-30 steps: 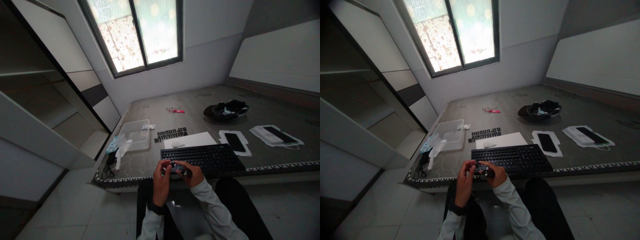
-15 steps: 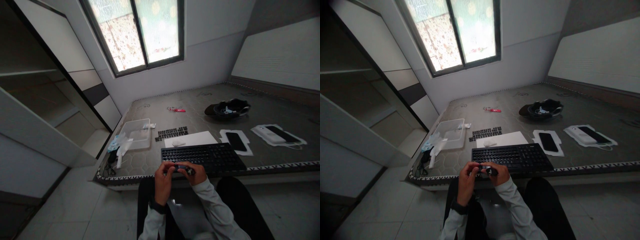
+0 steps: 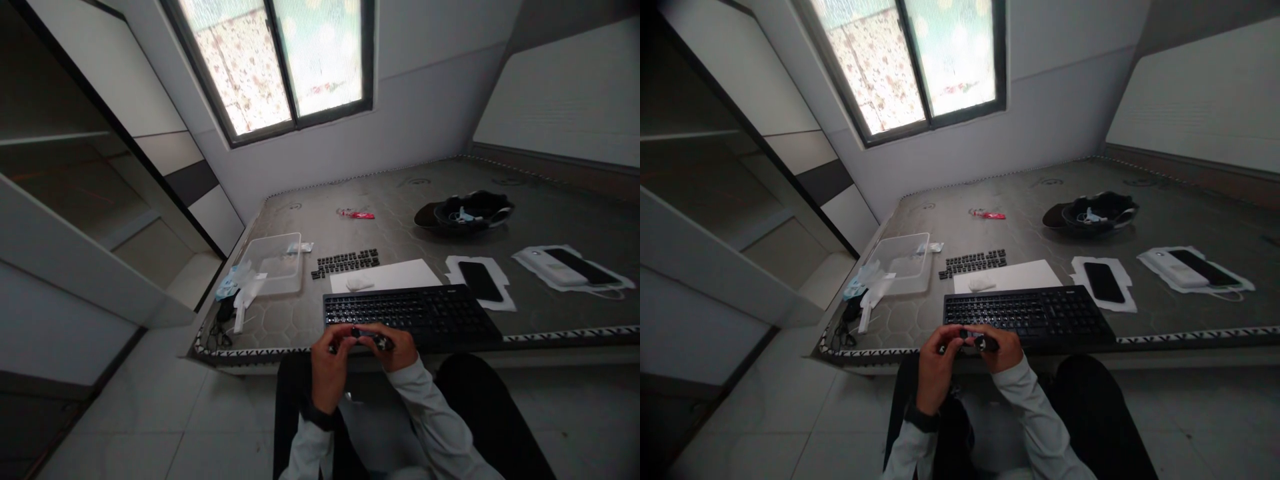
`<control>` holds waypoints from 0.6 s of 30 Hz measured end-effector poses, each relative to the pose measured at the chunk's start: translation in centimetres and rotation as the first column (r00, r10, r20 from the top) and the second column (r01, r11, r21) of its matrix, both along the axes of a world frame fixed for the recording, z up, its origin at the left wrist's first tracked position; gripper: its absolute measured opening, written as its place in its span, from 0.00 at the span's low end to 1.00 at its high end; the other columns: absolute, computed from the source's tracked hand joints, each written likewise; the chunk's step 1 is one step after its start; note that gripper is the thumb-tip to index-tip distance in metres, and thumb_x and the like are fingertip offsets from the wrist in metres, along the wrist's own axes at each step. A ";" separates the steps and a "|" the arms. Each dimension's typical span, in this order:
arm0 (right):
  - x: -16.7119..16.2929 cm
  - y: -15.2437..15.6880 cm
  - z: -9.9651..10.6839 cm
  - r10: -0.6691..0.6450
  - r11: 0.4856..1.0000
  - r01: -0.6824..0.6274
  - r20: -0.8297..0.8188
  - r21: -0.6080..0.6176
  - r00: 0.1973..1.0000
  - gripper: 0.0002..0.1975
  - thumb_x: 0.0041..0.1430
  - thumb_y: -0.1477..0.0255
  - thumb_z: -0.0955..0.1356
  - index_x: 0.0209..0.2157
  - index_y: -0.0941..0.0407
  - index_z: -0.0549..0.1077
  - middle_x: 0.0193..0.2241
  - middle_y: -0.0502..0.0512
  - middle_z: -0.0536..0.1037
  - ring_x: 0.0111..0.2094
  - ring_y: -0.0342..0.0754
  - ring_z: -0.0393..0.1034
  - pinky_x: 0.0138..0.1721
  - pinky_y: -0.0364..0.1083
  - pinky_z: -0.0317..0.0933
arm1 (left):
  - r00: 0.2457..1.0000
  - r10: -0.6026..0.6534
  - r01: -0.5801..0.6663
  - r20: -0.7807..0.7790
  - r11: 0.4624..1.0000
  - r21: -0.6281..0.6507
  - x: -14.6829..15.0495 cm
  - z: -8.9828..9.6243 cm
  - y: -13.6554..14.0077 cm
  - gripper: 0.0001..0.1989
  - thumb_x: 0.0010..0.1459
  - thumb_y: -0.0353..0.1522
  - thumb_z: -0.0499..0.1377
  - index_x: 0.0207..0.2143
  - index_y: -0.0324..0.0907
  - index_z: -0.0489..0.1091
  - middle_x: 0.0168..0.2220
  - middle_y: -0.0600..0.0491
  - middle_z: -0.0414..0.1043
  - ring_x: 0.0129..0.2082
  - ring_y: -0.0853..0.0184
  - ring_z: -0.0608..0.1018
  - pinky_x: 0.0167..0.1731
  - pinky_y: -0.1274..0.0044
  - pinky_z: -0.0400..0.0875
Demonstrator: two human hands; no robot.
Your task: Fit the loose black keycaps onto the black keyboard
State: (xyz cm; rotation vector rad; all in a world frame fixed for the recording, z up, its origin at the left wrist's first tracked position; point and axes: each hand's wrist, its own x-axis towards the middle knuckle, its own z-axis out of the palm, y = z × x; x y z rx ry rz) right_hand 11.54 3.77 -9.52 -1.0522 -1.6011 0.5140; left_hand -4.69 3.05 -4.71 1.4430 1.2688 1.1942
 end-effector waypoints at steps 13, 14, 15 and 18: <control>0.7 1.0 -0.1 -0.011 1.000 0.011 0.065 -0.007 0.998 0.09 0.58 0.64 0.71 0.39 0.50 0.79 0.33 0.52 0.84 0.29 0.47 0.80 0.32 0.42 0.73 | 0.998 -0.006 0.009 0.058 0.999 -0.045 0.8 -0.5 0.6 0.12 0.61 0.40 0.57 0.41 0.43 0.72 0.38 0.52 0.76 0.37 0.66 0.77 0.39 0.76 0.71; 0.7 1.0 -0.2 0.037 0.999 -0.037 0.057 0.010 0.998 0.08 0.60 0.65 0.69 0.39 0.50 0.79 0.33 0.52 0.84 0.31 0.48 0.80 0.33 0.42 0.73 | 0.998 0.007 -0.004 0.064 0.999 -0.049 0.9 -0.6 0.6 0.11 0.62 0.40 0.57 0.42 0.44 0.71 0.37 0.53 0.76 0.37 0.67 0.77 0.38 0.77 0.71; 0.6 0.9 -0.3 0.076 0.997 -0.077 0.046 0.025 0.996 0.08 0.62 0.66 0.67 0.38 0.50 0.79 0.33 0.52 0.85 0.33 0.48 0.80 0.35 0.43 0.73 | 0.998 0.010 -0.007 0.057 0.999 -0.049 1.0 -0.7 0.6 0.11 0.62 0.40 0.57 0.41 0.44 0.70 0.36 0.54 0.75 0.36 0.68 0.77 0.38 0.78 0.70; -0.4 1.0 -1.2 0.056 0.998 -0.057 0.016 0.021 0.998 0.08 0.62 0.67 0.67 0.35 0.51 0.78 0.29 0.52 0.84 0.28 0.47 0.79 0.31 0.42 0.72 | 0.999 0.019 -0.017 0.027 0.998 -0.066 2.1 -1.6 0.8 0.09 0.63 0.40 0.55 0.39 0.44 0.68 0.32 0.56 0.73 0.30 0.70 0.75 0.32 0.80 0.69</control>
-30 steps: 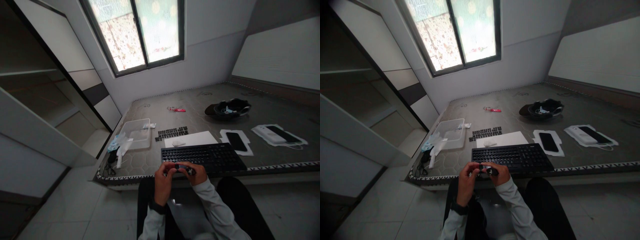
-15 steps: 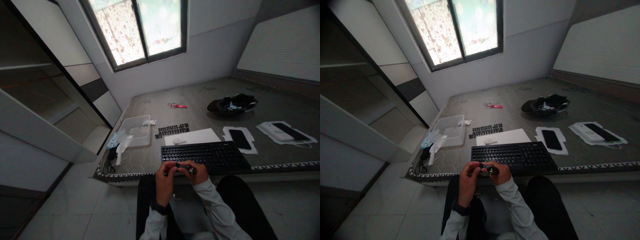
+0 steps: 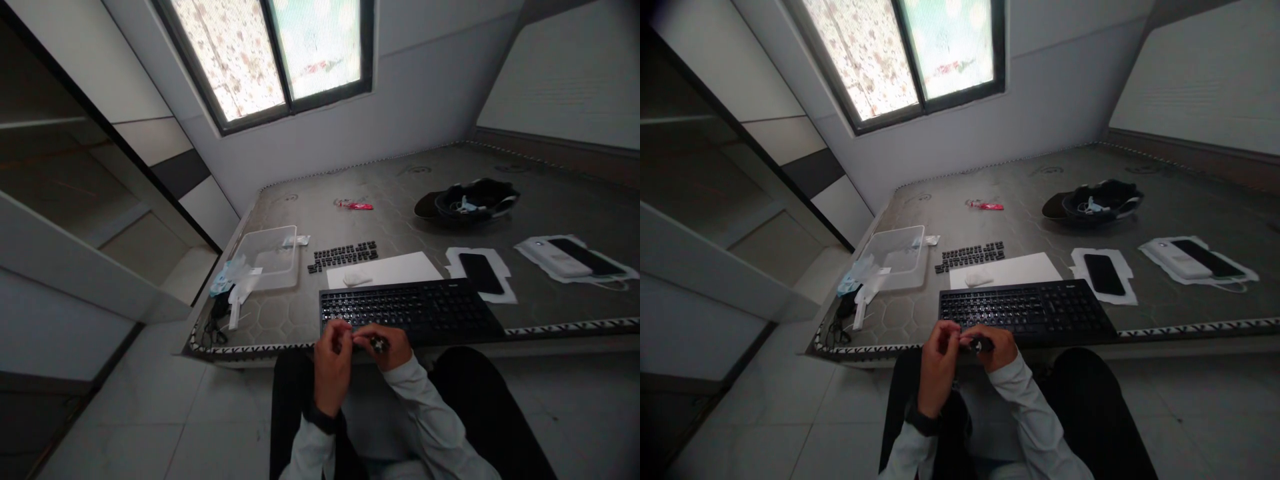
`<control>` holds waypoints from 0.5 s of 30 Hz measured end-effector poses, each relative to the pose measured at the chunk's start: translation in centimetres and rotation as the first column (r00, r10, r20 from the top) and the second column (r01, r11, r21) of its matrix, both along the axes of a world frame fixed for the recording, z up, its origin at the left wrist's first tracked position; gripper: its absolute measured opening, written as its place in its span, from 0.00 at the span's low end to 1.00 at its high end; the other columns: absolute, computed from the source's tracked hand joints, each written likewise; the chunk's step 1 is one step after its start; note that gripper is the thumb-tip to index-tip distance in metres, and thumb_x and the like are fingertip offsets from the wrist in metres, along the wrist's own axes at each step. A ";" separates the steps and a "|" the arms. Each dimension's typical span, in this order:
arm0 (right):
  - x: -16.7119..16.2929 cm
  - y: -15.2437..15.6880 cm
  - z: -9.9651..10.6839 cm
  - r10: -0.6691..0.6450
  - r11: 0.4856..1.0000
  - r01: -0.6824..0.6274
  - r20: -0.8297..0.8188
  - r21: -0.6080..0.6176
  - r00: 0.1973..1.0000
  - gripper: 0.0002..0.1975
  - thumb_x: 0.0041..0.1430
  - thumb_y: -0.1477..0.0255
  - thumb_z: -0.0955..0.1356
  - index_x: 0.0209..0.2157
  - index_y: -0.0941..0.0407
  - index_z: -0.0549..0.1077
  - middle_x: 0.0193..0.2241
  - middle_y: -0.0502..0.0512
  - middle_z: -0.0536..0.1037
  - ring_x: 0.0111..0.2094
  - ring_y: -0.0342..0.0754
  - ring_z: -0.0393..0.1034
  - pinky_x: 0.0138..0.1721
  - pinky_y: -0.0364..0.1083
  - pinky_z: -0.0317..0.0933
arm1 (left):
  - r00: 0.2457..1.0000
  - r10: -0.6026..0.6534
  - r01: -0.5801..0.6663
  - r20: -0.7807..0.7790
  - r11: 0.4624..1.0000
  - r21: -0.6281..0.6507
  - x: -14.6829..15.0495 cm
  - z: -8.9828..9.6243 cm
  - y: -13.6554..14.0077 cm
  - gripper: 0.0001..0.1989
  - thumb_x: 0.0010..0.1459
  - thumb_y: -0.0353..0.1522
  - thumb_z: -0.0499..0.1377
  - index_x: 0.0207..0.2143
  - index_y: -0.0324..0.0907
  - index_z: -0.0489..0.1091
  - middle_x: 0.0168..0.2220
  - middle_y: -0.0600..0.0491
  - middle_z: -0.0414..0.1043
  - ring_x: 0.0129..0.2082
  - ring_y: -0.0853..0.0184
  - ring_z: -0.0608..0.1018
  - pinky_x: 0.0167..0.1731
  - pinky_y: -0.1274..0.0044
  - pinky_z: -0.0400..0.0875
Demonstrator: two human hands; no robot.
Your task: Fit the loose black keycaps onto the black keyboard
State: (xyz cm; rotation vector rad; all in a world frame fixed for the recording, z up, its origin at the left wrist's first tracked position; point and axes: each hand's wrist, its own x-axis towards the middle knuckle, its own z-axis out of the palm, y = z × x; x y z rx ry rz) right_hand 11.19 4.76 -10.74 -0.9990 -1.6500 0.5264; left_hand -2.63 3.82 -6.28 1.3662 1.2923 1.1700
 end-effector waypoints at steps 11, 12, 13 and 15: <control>4.3 0.2 1.4 -0.572 0.818 0.568 -0.025 -0.091 0.820 0.14 0.62 0.59 0.66 0.33 0.54 0.78 0.31 0.55 0.82 0.33 0.49 0.77 0.36 0.45 0.68 | 0.933 0.316 -0.310 0.174 0.949 -0.059 -3.5 -3.6 0.8 0.08 0.59 0.37 0.55 0.36 0.42 0.67 0.28 0.58 0.68 0.27 0.73 0.72 0.30 0.81 0.67; 5.1 0.2 1.6 -0.607 0.793 0.601 -0.035 -0.100 0.794 0.16 0.61 0.58 0.67 0.33 0.55 0.78 0.31 0.56 0.82 0.32 0.49 0.76 0.36 0.46 0.67 | 0.929 0.336 -0.329 0.156 0.942 -0.067 -4.5 -3.9 0.7 0.07 0.59 0.36 0.56 0.36 0.42 0.68 0.28 0.58 0.69 0.27 0.73 0.72 0.30 0.81 0.67; 5.9 0.1 1.6 -0.646 0.761 0.638 -0.042 -0.115 0.762 0.17 0.60 0.57 0.67 0.33 0.56 0.79 0.29 0.56 0.81 0.31 0.49 0.75 0.35 0.46 0.67 | 0.923 0.358 -0.351 0.141 0.933 -0.076 -5.2 -4.2 0.6 0.07 0.58 0.36 0.56 0.36 0.42 0.68 0.28 0.58 0.69 0.28 0.73 0.72 0.30 0.81 0.67; 7.1 0.1 1.3 -0.708 0.703 0.693 -0.062 -0.156 0.704 0.19 0.60 0.56 0.67 0.33 0.58 0.79 0.26 0.55 0.79 0.27 0.47 0.73 0.32 0.45 0.65 | 0.911 0.397 -0.388 0.117 0.917 -0.092 -6.2 -4.9 0.5 0.07 0.58 0.35 0.55 0.36 0.42 0.68 0.28 0.57 0.70 0.28 0.73 0.72 0.30 0.81 0.66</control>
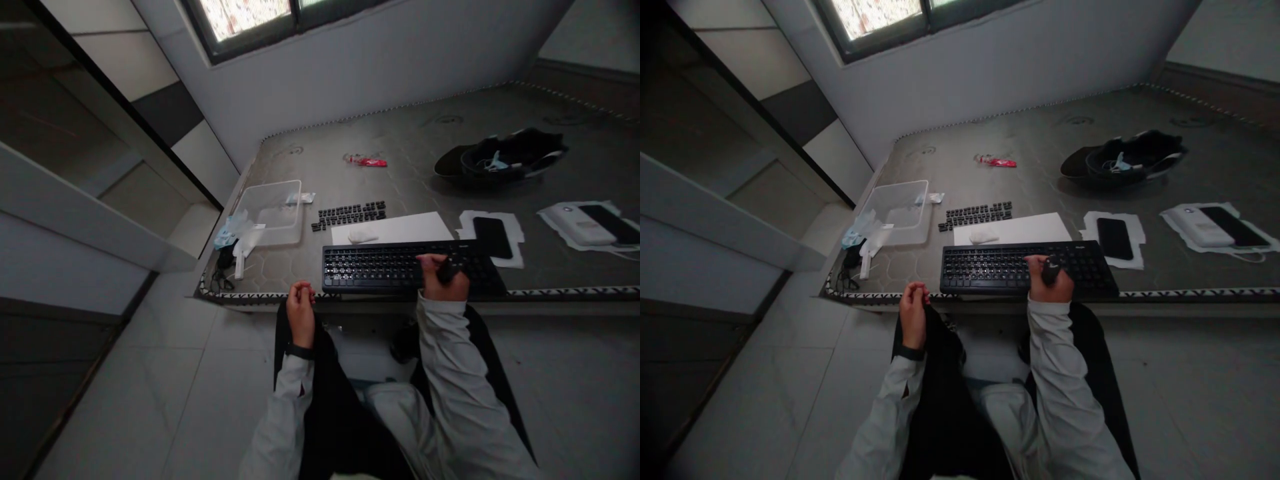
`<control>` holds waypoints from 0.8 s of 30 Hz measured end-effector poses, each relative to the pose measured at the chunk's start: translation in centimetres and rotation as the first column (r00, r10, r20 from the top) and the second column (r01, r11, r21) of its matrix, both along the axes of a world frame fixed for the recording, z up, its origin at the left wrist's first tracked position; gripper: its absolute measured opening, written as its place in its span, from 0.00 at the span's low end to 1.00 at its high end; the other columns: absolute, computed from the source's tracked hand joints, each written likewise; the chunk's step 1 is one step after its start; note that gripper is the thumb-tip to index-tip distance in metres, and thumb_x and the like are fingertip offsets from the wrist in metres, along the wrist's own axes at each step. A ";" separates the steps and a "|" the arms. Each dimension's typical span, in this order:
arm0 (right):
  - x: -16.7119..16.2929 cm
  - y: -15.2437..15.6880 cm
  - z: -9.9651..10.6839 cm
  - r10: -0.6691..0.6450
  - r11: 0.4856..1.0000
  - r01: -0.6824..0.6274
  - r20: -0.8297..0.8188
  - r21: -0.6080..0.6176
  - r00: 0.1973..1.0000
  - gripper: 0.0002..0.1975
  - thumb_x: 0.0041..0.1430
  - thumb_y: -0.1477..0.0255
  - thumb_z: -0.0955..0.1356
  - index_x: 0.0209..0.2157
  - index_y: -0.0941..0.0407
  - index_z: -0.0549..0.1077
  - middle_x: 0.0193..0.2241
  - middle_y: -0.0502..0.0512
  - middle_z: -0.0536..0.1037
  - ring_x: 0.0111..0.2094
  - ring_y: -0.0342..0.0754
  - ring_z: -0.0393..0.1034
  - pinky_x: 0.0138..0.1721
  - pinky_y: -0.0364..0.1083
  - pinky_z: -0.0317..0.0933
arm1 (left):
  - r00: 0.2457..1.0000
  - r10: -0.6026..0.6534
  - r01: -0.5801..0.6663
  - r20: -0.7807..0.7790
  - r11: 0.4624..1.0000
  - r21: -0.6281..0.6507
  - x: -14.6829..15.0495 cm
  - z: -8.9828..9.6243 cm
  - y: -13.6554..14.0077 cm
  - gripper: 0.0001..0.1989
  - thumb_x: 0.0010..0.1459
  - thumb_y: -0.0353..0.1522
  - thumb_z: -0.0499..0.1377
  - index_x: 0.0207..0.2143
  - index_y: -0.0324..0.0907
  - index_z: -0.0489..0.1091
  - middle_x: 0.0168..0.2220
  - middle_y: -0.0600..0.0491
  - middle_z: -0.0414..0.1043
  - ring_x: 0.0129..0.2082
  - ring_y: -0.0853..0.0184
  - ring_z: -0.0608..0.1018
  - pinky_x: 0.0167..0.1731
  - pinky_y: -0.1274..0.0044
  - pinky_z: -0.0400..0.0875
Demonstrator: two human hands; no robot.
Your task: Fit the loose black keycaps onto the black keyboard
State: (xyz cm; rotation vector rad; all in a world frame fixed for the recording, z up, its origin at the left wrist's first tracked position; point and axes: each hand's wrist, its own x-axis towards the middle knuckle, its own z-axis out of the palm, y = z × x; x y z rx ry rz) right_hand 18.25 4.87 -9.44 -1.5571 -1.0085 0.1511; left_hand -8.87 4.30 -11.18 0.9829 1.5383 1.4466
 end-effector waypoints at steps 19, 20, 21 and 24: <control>1.4 0.1 -0.1 -0.059 0.996 0.079 -0.414 0.032 0.908 0.18 0.53 0.56 0.71 0.32 0.59 0.76 0.12 0.40 0.62 0.12 0.37 0.53 0.13 0.39 0.49 | 0.992 -0.046 0.040 -0.120 0.998 -0.053 0.7 -3.1 -1.0 0.06 0.59 0.32 0.53 0.36 0.42 0.69 0.28 0.57 0.72 0.30 0.70 0.73 0.32 0.79 0.65; 1.5 0.1 0.0 -0.060 0.996 0.084 -0.418 0.040 0.906 0.18 0.53 0.56 0.71 0.32 0.59 0.76 0.12 0.40 0.62 0.12 0.37 0.53 0.12 0.39 0.48 | 0.991 -0.043 0.037 -0.124 0.998 -0.052 0.6 -3.2 -1.0 0.06 0.59 0.32 0.53 0.36 0.42 0.69 0.28 0.57 0.72 0.30 0.70 0.73 0.32 0.79 0.65; 1.5 0.1 0.2 -0.063 0.994 0.095 -0.422 0.055 0.904 0.17 0.53 0.57 0.71 0.31 0.59 0.76 0.11 0.40 0.62 0.12 0.37 0.53 0.12 0.39 0.48 | 0.991 -0.041 0.035 -0.127 0.998 -0.048 0.6 -3.3 -1.0 0.06 0.59 0.32 0.53 0.36 0.42 0.69 0.29 0.57 0.72 0.30 0.70 0.73 0.32 0.79 0.65; 2.2 0.2 1.8 -0.077 0.980 0.149 -0.440 0.133 0.895 0.14 0.53 0.61 0.70 0.31 0.59 0.75 0.10 0.40 0.62 0.11 0.37 0.53 0.12 0.40 0.46 | 0.992 -0.038 0.034 -0.117 0.999 -0.035 0.6 -3.5 -0.9 0.06 0.58 0.32 0.53 0.35 0.42 0.69 0.29 0.56 0.72 0.30 0.70 0.74 0.32 0.79 0.66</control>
